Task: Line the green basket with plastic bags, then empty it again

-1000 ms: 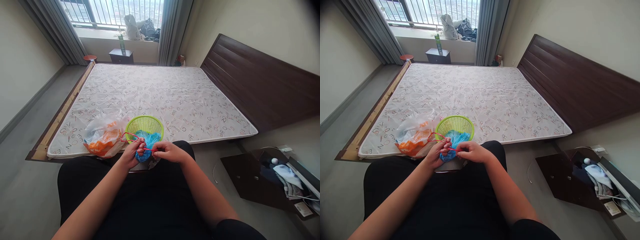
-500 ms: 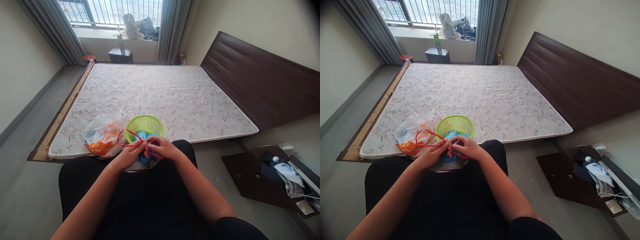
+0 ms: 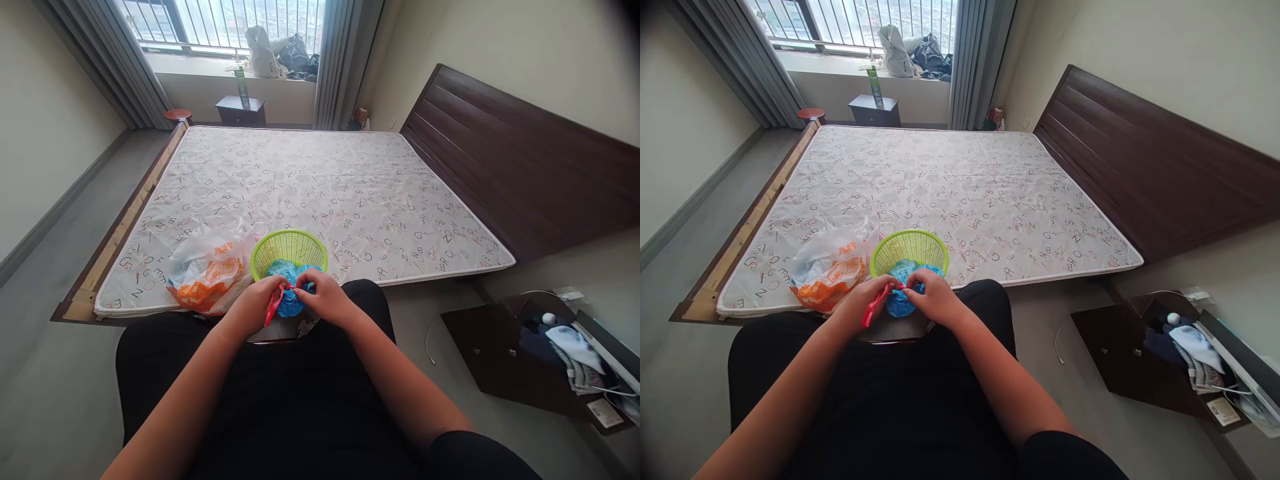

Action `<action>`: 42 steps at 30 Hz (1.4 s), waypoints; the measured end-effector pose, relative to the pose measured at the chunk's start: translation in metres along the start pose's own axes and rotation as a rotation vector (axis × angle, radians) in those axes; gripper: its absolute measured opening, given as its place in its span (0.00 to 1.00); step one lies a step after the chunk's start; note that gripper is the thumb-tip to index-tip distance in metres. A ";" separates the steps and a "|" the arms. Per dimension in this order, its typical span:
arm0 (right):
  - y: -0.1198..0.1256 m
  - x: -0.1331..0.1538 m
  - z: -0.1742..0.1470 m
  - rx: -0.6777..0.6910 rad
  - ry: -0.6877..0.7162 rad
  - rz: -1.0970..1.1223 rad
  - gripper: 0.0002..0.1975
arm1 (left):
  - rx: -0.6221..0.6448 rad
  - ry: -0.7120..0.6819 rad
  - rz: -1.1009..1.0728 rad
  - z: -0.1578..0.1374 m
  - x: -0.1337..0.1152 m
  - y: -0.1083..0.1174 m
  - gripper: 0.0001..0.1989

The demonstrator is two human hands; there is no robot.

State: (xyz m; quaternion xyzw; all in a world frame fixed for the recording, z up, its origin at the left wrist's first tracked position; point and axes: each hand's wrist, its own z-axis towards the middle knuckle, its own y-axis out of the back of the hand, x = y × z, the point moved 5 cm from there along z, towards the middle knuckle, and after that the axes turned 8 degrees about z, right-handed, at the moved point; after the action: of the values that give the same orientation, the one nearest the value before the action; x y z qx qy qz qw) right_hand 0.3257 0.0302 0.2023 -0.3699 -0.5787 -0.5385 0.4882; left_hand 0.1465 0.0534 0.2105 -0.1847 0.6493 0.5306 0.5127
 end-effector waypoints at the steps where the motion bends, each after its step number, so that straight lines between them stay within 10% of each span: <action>1: 0.000 -0.001 0.000 -0.002 -0.019 0.019 0.05 | -0.033 -0.014 0.008 0.000 0.001 -0.001 0.08; 16: -0.024 -0.039 0.007 -0.052 -0.386 0.724 0.29 | -0.108 -0.247 -0.055 -0.013 -0.006 -0.037 0.06; 23: -0.011 -0.037 0.011 -0.206 -0.269 0.804 0.24 | 0.002 -0.385 0.080 -0.013 0.003 -0.052 0.08; 32: 0.065 -0.057 0.020 -0.433 -0.337 1.205 0.17 | 0.046 -0.025 -0.300 -0.026 0.055 -0.040 0.19; 42: 0.071 -0.066 0.006 -0.519 -0.425 1.021 0.11 | -0.091 -0.115 -0.025 -0.030 0.080 -0.035 0.14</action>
State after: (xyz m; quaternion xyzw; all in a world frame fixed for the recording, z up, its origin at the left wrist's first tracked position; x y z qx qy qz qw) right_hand 0.4094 0.0532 0.1573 -0.8068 -0.2629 -0.2746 0.4522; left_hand 0.1268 0.0384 0.1215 -0.1851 0.5914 0.5629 0.5470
